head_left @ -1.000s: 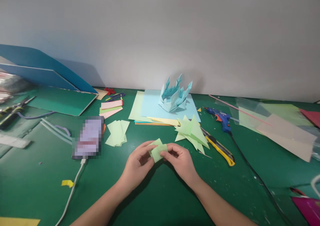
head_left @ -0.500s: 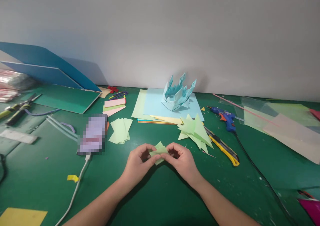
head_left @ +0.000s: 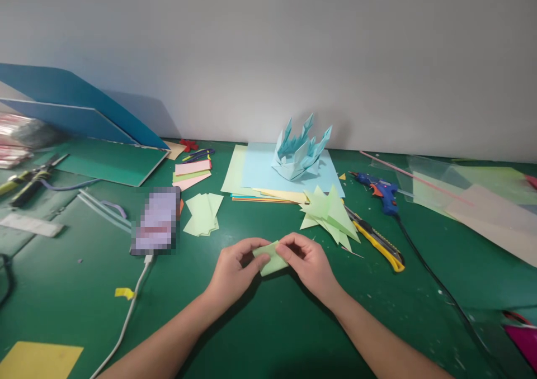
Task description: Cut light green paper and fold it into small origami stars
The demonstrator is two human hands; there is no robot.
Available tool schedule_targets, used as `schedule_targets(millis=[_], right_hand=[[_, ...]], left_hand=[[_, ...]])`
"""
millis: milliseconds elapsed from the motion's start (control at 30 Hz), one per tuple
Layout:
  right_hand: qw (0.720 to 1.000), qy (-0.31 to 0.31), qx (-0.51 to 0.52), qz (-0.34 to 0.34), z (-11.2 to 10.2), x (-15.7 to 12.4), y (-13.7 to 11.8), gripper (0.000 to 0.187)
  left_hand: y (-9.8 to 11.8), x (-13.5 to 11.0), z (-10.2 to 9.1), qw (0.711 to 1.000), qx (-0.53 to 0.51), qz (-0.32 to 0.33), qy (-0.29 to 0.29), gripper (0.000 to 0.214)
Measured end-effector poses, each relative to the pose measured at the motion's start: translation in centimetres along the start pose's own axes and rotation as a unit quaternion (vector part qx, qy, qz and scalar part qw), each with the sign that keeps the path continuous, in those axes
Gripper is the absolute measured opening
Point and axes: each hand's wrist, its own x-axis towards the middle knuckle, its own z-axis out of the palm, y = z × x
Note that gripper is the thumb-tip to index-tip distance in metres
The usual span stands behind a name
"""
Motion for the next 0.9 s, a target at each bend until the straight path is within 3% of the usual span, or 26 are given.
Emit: schedule_targets(millis=[400, 900], right_hand=[[0.998, -0.026, -0.018, -0.052, 0.30, -0.48, -0.39, 0.020], [0.999, -0.015, -0.018, -0.046, 0.41, -0.43, -0.21, 0.019]], left_hand=[[0.40, 0.03, -0.04, 1.000, 0.011, 0.004, 0.011, 0.018], [0.15, -0.04, 0.05, 0.999, 0.026, -0.021, 0.001, 0.022]])
